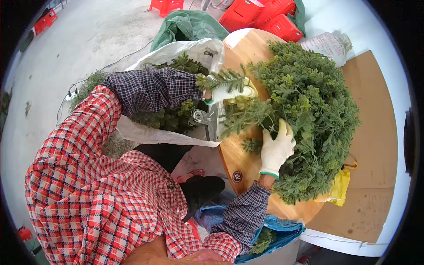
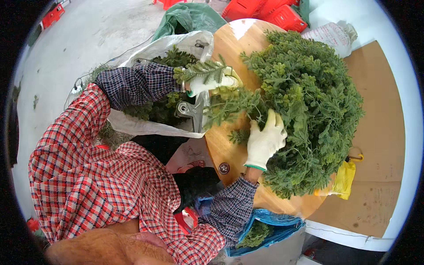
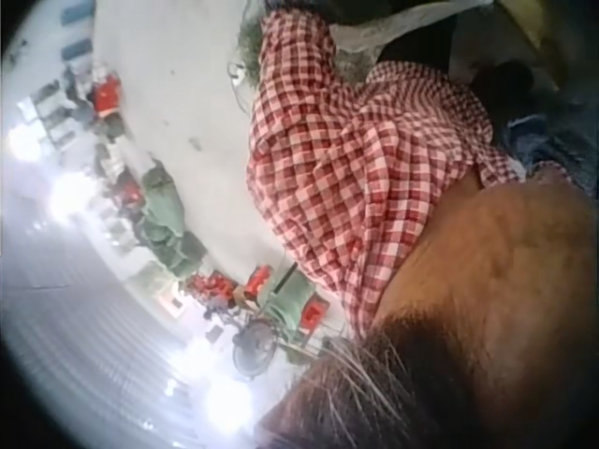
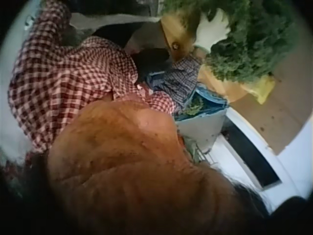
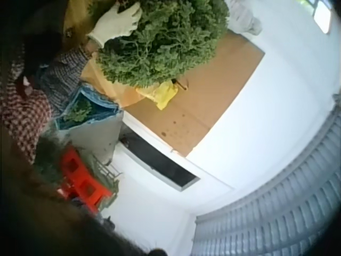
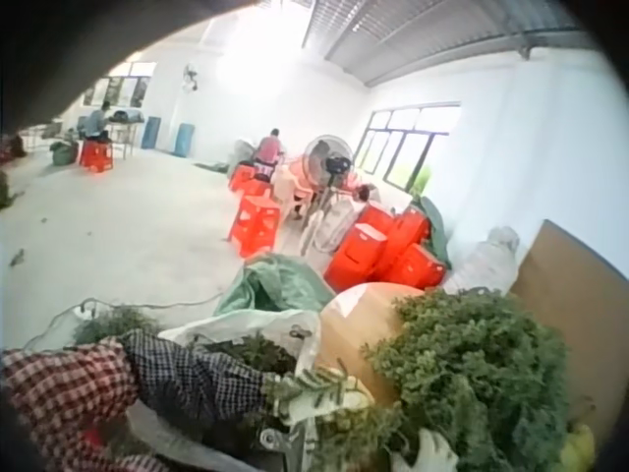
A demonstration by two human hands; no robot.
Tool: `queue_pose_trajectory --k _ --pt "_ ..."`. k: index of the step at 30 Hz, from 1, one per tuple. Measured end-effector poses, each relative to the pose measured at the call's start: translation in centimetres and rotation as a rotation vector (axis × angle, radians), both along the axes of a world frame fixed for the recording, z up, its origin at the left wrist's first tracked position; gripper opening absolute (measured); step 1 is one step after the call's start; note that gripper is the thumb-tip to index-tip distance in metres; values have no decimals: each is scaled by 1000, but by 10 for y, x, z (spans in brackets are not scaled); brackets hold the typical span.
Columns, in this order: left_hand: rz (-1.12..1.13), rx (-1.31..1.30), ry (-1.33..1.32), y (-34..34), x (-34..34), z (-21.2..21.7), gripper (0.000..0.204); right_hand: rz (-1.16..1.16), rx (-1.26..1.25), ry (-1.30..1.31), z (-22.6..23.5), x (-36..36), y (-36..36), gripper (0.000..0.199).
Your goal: Packing green leafy plants into a white sack from a wooden board
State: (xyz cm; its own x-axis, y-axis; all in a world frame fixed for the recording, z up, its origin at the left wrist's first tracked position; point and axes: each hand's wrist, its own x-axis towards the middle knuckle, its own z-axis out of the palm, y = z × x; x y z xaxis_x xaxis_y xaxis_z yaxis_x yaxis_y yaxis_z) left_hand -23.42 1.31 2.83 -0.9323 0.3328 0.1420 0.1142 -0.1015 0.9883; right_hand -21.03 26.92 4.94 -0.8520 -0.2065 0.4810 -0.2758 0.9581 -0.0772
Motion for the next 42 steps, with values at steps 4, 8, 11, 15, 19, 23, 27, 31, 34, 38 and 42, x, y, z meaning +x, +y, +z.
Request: queue_pose_trajectory --k 4,8,11,15,19,23,27,31,34,38,42 --pt "-51 -64 -61 29 19 25 24 232 -11 -46 -2 -6 -12 47" --pt "-256 165 -12 44 0 -12 34 382 -44 24 -14 3 -26 38" --pt "-268 134 2 47 13 -5 31 148 261 -4 -8 -1 -31 20" --pt "-46 -145 3 31 46 65 20 -108 394 -17 -21 -19 10 10" --pt "115 -250 217 -4 14 46 25 -213 535 55 -22 -29 21 11" --pt "29 140 -137 -12 17 45 34 -202 535 -79 -17 -32 31 18" --pt "-3 289 -266 -9 13 31 28 41 139 -221 -6 -27 39 31" --pt "-79 372 -265 3 13 34 33 219 -755 -293 -5 -22 52 29" --pt "-122 342 -209 14 13 36 34 188 -631 91 -6 -15 46 20" --pt "-113 297 -185 35 23 41 34 317 -729 -52 27 22 -11 19" --pt "-33 19 48 51 25 36 29 377 -955 -324 27 27 -36 19"
